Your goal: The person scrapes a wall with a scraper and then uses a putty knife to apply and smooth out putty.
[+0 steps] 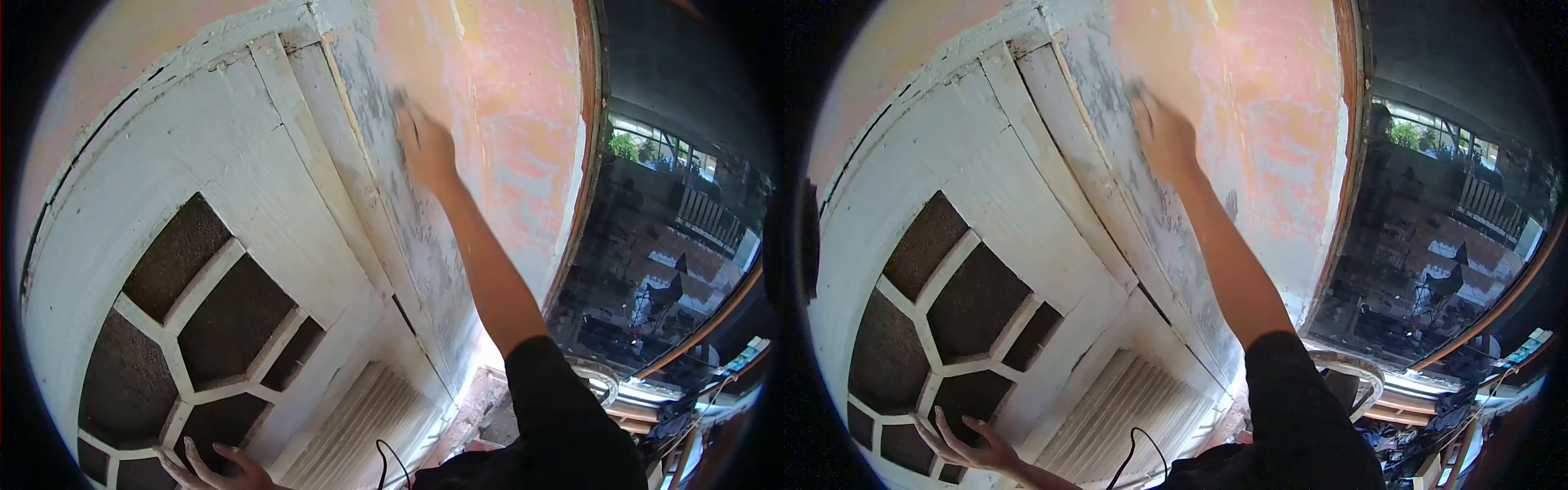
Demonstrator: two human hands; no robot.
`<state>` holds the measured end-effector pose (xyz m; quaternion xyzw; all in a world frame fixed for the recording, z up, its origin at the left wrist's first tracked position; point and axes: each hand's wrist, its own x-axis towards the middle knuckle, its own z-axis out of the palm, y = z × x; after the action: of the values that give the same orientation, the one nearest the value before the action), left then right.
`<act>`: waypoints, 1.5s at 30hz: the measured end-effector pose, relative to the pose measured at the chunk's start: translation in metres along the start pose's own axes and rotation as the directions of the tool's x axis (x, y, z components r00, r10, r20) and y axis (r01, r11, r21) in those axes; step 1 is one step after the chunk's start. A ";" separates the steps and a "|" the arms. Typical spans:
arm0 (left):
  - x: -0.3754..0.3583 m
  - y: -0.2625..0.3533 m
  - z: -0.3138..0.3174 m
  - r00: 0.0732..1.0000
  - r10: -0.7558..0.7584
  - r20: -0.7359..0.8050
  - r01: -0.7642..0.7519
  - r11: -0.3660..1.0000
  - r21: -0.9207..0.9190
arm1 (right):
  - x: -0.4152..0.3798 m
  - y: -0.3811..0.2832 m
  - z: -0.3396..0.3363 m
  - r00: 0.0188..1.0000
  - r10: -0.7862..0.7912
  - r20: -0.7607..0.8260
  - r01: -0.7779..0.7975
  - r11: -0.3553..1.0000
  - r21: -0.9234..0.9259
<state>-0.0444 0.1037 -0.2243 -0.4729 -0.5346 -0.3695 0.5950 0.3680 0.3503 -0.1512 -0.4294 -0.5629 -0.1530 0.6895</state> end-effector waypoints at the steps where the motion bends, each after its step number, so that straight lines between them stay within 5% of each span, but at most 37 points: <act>1: 0.000 0.001 0.001 1.000 -0.005 -0.021 0.004 0.999 -0.047 | -0.034 0.014 -0.003 0.998 0.054 0.023 -0.052 0.996 -0.075; 6: -0.001 0.005 -0.004 0.995 -0.060 -0.077 0.041 0.974 -0.221 | -0.146 0.052 0.002 0.945 0.322 0.052 -0.309 0.935 -0.177; 9: -0.002 0.002 -0.002 0.995 -0.070 -0.070 0.046 0.956 -0.289 | -0.041 0.016 0.005 0.983 0.166 -0.083 -0.168 0.985 -0.024; 10: -0.003 0.000 -0.002 0.996 -0.058 -0.063 0.039 0.962 -0.270 | 0.011 0.003 0.008 0.985 -0.012 -0.174 0.009 1.000 -0.023; 13: -0.006 -0.004 -0.005 0.999 -0.052 0.013 0.054 0.974 -0.220 | 0.128 -0.042 0.000 0.999 -0.035 -0.022 0.030 0.983 -0.179; 16: 0.016 0.021 0.000 0.968 -0.192 -0.164 0.106 0.899 -0.425 | 0.107 -0.030 0.004 0.994 -0.095 -0.050 0.085 0.983 -0.161; 20: -0.007 0.001 -0.001 0.994 -0.109 -0.029 0.097 0.960 -0.261 | -0.026 0.007 -0.007 0.999 0.036 0.025 -0.035 0.998 -0.051; 23: -0.006 0.005 -0.001 0.987 -0.155 -0.039 0.135 0.940 -0.315 | -0.153 0.048 -0.006 0.972 0.184 0.149 -0.177 0.982 -0.060; 26: -0.011 -0.004 -0.001 0.990 -0.129 -0.050 0.110 0.956 -0.272 | -0.136 0.038 -0.007 0.928 0.328 0.178 -0.321 0.945 -0.069; 28: -0.007 0.001 -0.002 0.990 -0.113 -0.084 0.081 0.944 -0.321 | -0.050 0.001 -0.017 0.892 0.417 0.173 -0.421 0.907 -0.019; 29: -0.005 0.003 -0.003 0.991 -0.115 -0.068 0.088 0.945 -0.315 | -0.005 0.019 0.000 0.995 0.043 -0.092 -0.049 0.997 -0.063; 30: 0.001 0.009 -0.003 0.991 -0.116 -0.070 0.087 0.943 -0.320 | 0.040 0.011 0.006 0.981 -0.094 -0.168 0.089 0.995 -0.041; 33: 0.016 0.022 -0.001 0.965 -0.221 -0.139 0.133 0.875 -0.465 | 0.098 -0.028 -0.004 0.999 0.032 0.042 -0.024 0.985 -0.174; 38: 0.009 0.019 0.003 0.968 -0.207 -0.144 0.120 0.881 -0.457 | -0.039 0.006 0.004 0.999 -0.018 -0.047 0.016 0.998 -0.062; 40: -0.007 0.004 0.002 0.990 -0.116 -0.083 0.087 0.952 -0.292 | -0.086 0.021 -0.003 0.999 -0.010 -0.040 0.007 0.998 -0.058; 42: -0.006 0.007 -0.002 0.991 -0.116 -0.073 0.089 0.948 -0.307 | -0.106 0.018 -0.013 0.935 0.281 0.215 -0.256 0.957 -0.135; 45: -0.008 0.001 0.003 0.988 -0.109 -0.109 0.070 0.947 -0.313 | -0.033 0.012 0.000 0.995 0.084 -0.060 -0.086 0.996 -0.037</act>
<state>-0.0452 0.1060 -0.2324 -0.5113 -0.4530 -0.5039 0.5287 0.3654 0.3481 -0.1863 -0.4616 -0.5205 -0.1473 0.7031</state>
